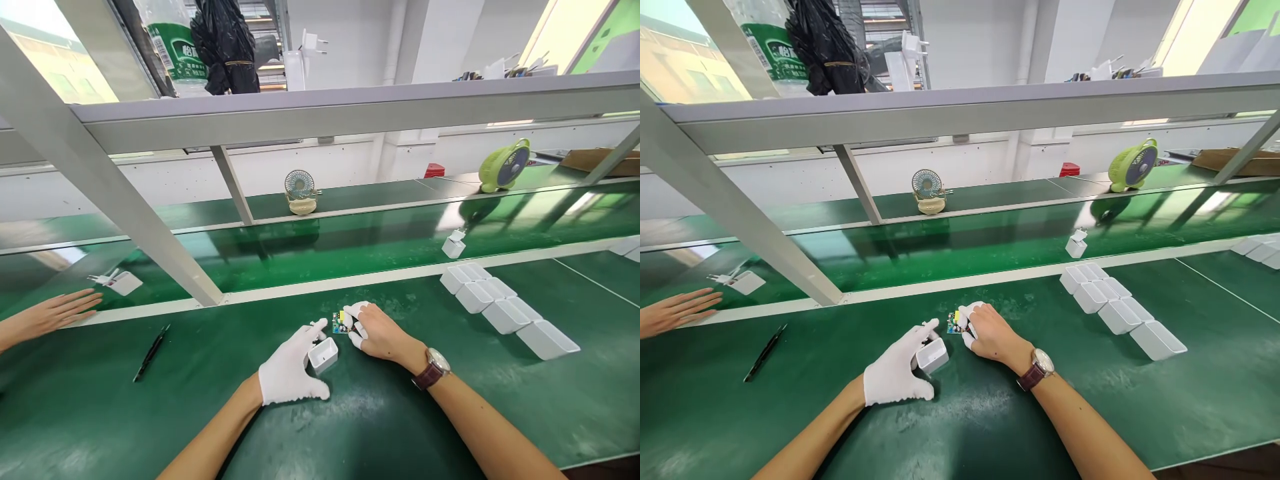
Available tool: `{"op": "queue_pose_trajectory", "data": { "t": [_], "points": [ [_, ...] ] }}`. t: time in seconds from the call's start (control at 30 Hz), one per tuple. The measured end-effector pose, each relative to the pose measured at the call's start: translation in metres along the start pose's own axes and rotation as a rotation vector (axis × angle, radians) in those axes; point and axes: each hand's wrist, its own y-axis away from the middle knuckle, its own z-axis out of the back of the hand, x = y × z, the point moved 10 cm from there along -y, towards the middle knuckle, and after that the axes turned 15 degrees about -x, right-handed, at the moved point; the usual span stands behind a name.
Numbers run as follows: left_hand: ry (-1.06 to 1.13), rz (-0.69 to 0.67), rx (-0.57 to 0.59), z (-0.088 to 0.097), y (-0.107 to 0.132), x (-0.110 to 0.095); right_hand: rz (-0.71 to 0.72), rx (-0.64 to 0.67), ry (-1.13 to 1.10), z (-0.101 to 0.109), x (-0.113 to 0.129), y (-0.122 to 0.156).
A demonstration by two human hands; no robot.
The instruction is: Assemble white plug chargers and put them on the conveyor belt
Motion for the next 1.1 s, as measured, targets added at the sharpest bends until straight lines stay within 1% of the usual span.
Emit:
{"op": "queue_pose_trajectory", "data": {
  "t": [0.17,0.23,0.27,0.3,0.4,0.43,0.47,0.53,0.63,0.73,0.9,1.0,1.1],
  "points": [
    [-0.003,0.002,0.126,-0.015,0.008,-0.013,0.004,-0.029,0.002,0.004,0.003,-0.001],
    [-0.032,-0.013,0.119,-0.019,0.009,-0.014,-0.011,-0.052,-0.028,0.009,0.005,-0.003],
    [-0.052,-0.026,0.077,-0.018,0.008,-0.014,-0.018,-0.074,-0.051,0.012,0.006,-0.004],
    [-0.077,-0.046,0.007,-0.013,0.006,-0.013,-0.024,-0.104,-0.081,0.017,0.007,-0.005],
    [-0.143,-0.152,-0.262,0.010,-0.001,-0.013,-0.045,-0.207,-0.215,0.032,0.012,-0.006],
    [-0.151,-0.192,-0.333,0.017,-0.002,-0.013,-0.056,-0.232,-0.274,0.036,0.014,-0.006],
    [-0.151,-0.221,-0.384,0.023,-0.003,-0.012,-0.065,-0.251,-0.336,0.039,0.016,-0.006],
    [-0.138,-0.229,-0.443,0.031,-0.005,-0.008,-0.054,-0.286,-0.440,0.045,0.024,-0.005],
    [-0.142,-0.182,-0.495,0.036,-0.007,0.000,-0.006,-0.324,-0.508,0.052,0.040,-0.002],
    [-0.147,-0.160,-0.536,0.037,-0.007,0.002,0.001,-0.308,-0.499,0.048,0.052,0.002],
    [-0.124,-0.254,-0.542,0.033,-0.004,-0.003,0.096,-0.305,-0.411,0.042,0.068,0.009],
    [-0.139,-0.283,-0.521,0.030,-0.003,-0.003,0.141,-0.301,-0.353,0.037,0.070,0.012],
    [-0.178,-0.312,-0.512,0.027,-0.001,-0.003,0.155,-0.296,-0.327,0.032,0.069,0.013]
  ]
}}
